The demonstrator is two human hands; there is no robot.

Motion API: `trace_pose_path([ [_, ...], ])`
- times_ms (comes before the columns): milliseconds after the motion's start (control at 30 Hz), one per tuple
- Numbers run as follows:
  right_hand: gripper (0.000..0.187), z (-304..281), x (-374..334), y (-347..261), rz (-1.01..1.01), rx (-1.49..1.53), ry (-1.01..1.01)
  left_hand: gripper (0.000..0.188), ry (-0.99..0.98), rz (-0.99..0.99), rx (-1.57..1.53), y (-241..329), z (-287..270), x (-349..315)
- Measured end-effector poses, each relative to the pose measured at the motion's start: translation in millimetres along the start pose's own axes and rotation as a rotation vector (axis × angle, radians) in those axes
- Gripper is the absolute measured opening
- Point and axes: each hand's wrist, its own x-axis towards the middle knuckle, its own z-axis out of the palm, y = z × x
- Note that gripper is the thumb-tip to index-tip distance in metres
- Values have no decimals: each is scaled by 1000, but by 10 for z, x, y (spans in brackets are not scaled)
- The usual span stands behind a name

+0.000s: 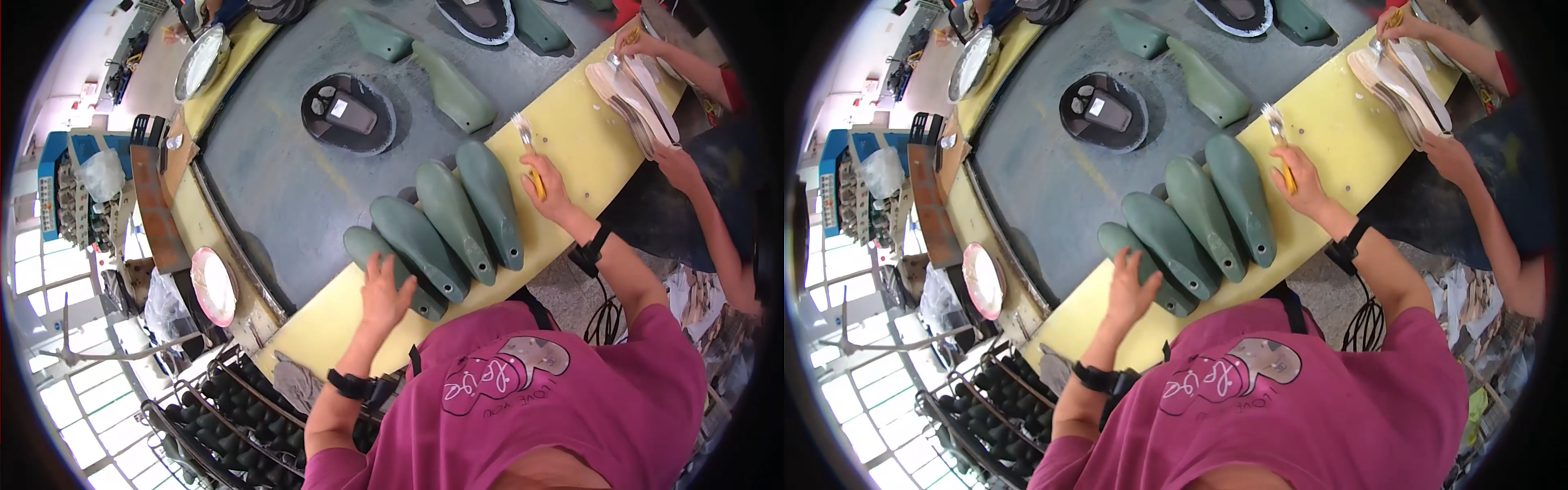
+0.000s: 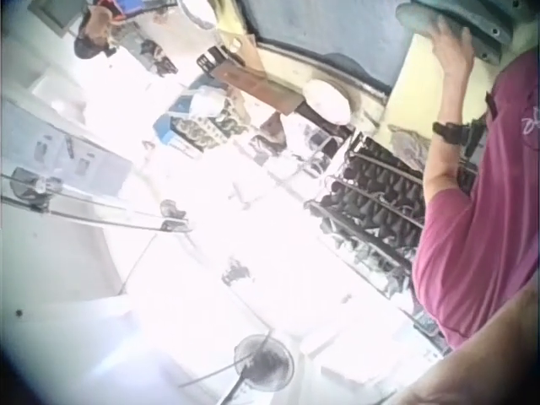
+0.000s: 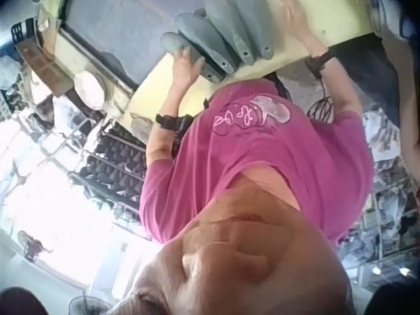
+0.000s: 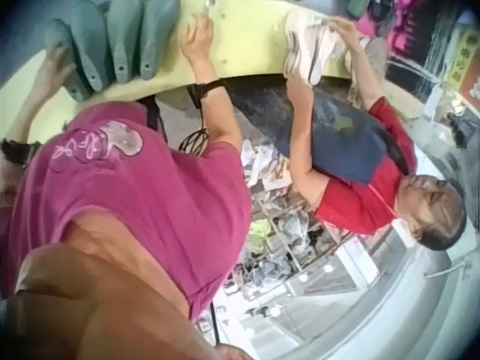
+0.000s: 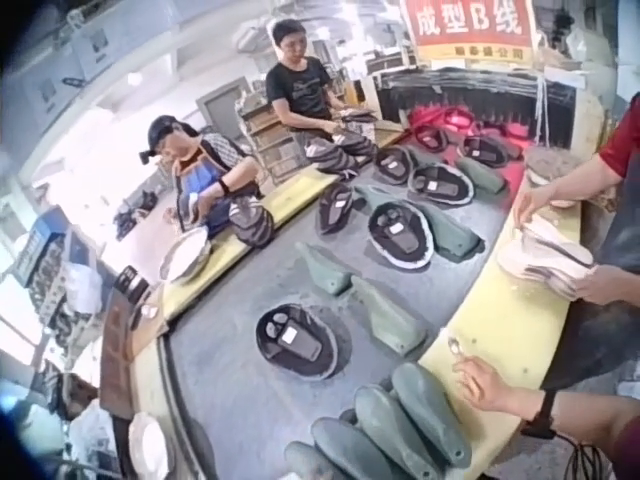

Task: Applying adhesive or primer to the bottom of green shoe lasts using a brush in a shoe factory.

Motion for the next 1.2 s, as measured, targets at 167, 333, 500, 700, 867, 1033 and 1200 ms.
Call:
trace_pose_path([
  [167, 27, 281, 515, -825, -349, 91, -50, 74, 128, -76, -459, -130, 246, -268],
  [333, 17, 514, 498, -1531, -413, 242, -254, 82, -12, -129, -1275, -816, 233, -549],
  [500, 16, 823, 344, -1772, -332, 358, -440, 68, 259, -91, -641, -740, 271, -224],
  [700, 8, 807, 579, -2112, -266, 383, -487, 63, 96, -133, -1148, -845, 98, -178],
  [867, 10, 924, 698, -2272, 1, 594, -574, 65, -54, 86, -1066, -724, -373, -206],
  [1033, 11, 929, 580, -1749, 121, 464, -566, 62, -151, 12, -1410, -884, -449, -32],
  [1200, 11, 639, 478, -1463, -143, 166, -316, 57, -81, -102, -1268, -1043, -703, 681],
])
